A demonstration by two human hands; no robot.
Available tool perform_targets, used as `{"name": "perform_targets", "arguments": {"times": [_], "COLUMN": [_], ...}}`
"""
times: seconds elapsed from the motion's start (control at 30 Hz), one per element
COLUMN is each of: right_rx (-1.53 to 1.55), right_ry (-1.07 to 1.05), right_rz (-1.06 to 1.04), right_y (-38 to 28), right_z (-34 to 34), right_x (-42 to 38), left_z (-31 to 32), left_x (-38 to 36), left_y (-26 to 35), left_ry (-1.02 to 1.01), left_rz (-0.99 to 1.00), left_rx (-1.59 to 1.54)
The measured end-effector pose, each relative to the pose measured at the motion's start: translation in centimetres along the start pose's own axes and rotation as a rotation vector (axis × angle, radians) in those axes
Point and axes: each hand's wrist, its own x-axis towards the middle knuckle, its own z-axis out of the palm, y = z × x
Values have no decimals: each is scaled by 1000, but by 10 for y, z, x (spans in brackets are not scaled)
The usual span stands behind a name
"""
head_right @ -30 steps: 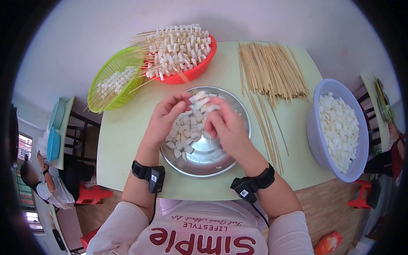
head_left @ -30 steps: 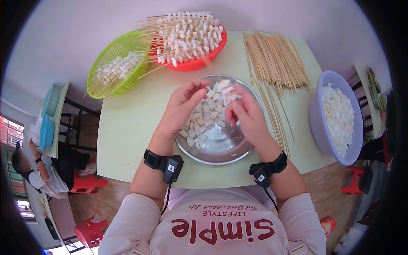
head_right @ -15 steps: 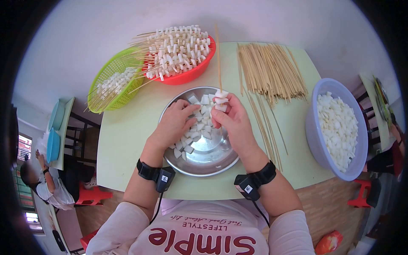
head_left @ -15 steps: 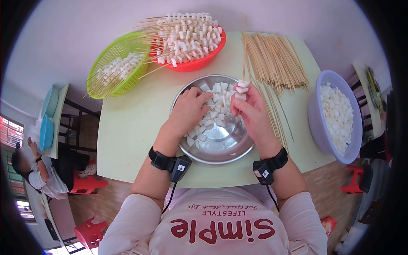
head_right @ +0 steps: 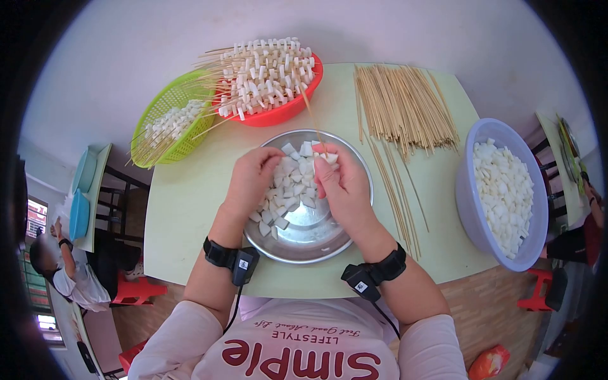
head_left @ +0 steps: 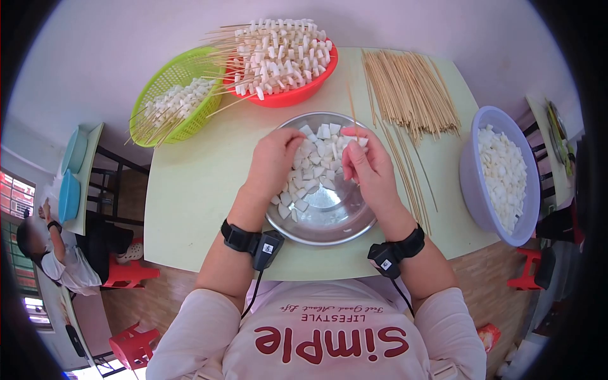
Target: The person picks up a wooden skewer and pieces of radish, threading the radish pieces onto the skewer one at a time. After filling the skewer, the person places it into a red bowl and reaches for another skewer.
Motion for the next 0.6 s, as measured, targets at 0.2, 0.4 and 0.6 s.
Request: {"name": "perform_targets", "arguments": {"times": [0.2,0.4,0.6], "right_rx": [-310,-396,-325], "right_ry": [-26,-99,-289], "right_rz": [-109,-107,7], "right_y": [-7,-15,-14], "right_z": [9,9,9], "right_x": [-8,-9,-11], "left_z": [-10,-13,-14], "left_x": [10,11,11], "left_y": [-7,-14,-15], "left_ry": [406,491,518], "left_rz": [-171,-155,-172], "left_rx": [-600,-761,-896]}}
